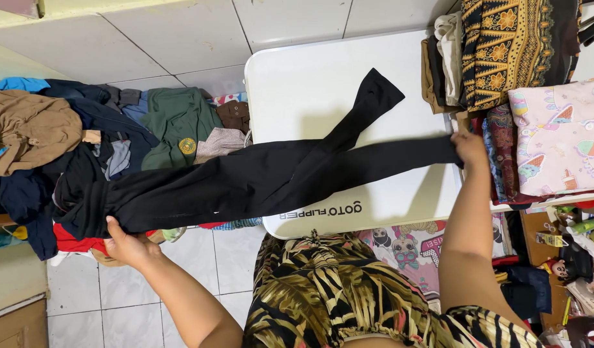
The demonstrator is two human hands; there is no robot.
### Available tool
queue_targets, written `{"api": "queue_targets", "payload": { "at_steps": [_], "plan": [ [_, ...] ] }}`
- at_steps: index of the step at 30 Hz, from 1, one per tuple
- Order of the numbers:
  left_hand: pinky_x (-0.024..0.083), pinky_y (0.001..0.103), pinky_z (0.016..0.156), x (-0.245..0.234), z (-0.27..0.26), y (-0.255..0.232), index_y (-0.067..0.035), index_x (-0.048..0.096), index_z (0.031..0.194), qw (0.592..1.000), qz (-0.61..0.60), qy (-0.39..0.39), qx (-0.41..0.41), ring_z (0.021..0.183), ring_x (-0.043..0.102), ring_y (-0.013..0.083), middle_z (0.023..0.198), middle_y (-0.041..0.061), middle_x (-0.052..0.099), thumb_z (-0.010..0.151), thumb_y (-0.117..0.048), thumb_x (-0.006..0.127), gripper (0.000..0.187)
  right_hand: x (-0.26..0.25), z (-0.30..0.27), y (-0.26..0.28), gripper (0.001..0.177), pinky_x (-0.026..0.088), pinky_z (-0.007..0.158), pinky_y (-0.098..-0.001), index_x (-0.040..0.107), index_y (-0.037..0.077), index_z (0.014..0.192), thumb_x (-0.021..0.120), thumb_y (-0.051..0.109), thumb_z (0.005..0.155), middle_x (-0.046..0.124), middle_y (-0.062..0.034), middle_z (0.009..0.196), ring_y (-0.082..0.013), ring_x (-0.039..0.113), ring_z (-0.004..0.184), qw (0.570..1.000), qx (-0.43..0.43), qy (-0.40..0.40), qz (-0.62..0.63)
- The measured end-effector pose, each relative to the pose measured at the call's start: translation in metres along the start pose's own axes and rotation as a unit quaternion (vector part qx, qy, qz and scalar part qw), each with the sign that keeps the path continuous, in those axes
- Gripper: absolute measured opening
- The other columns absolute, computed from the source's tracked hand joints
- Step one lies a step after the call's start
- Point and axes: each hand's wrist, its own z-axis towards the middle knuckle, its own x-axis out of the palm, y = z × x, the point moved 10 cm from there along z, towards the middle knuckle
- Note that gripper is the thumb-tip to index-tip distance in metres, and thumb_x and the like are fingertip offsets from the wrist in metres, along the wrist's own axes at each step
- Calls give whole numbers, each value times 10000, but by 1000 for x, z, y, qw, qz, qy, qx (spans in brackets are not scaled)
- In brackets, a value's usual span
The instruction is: The person folds several items of clothing on a white folding board, including a pink patterned cloth, black trousers, and a brown shirt. The folded items are stacked and then placed into a wooden wardrobe.
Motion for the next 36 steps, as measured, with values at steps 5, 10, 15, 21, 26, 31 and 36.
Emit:
{"api": "queue_targets", "payload": {
  "at_steps": [5,10,15,21,26,31,36],
  "plan": [
    [625,368,973,-4,-1,6,-2,680,1181,1000,0,-1,-5,1105,724,227,1226,129,719,1033,-149,669,209,83,-40,-22,498,507,966,-412,785,100,1212,830,100,716,723,-217,1184,-355,651,1111,980,10,159,-119],
    [621,376,990,-7,1,7,4,683,1178,1000,1,5,-4,1112,723,232,1231,134,721,1036,-148,671,208,62,-64,-40,715,509,932,-377,551,-34,1317,859,370,815,639,-221,1255,-298,620,1123,942,199,-120,244],
    [618,387,992,-2,4,10,3,681,1185,1000,-1,17,-13,1115,719,237,1233,132,719,1035,-144,662,210,88,-42,-12,599,477,940,-343,585,-49,1154,878,407,901,645,-131,1158,-221,608,1064,937,210,29,277],
    [623,420,1026,0,9,8,5,664,1223,999,-16,27,8,1152,714,253,1269,142,698,1028,-141,647,244,21,-2,38,247,525,973,-285,655,9,1191,711,230,1095,721,-31,1087,-134,651,999,800,-99,25,591],
    [594,432,988,-16,20,11,28,647,1184,1000,-18,-17,-2,1132,736,294,1250,178,721,1030,-179,651,258,4,-12,-7,499,491,886,-363,597,188,1454,699,168,966,677,-106,1085,-196,642,933,977,21,-1,214],
    [612,402,1035,-6,15,24,24,643,1281,999,-25,44,14,1172,706,267,1301,161,692,1056,-157,651,289,42,-33,24,661,471,878,-558,510,28,1348,814,257,808,598,-253,1270,-446,595,1109,988,52,-92,-113],
    [620,393,976,-9,4,42,0,626,1240,999,-35,21,-35,1123,714,253,1256,140,692,1029,-162,649,267,192,-80,178,620,453,1042,-420,569,212,1437,580,3,854,562,-258,1316,-388,575,1212,960,-243,105,87]
  ]
}}
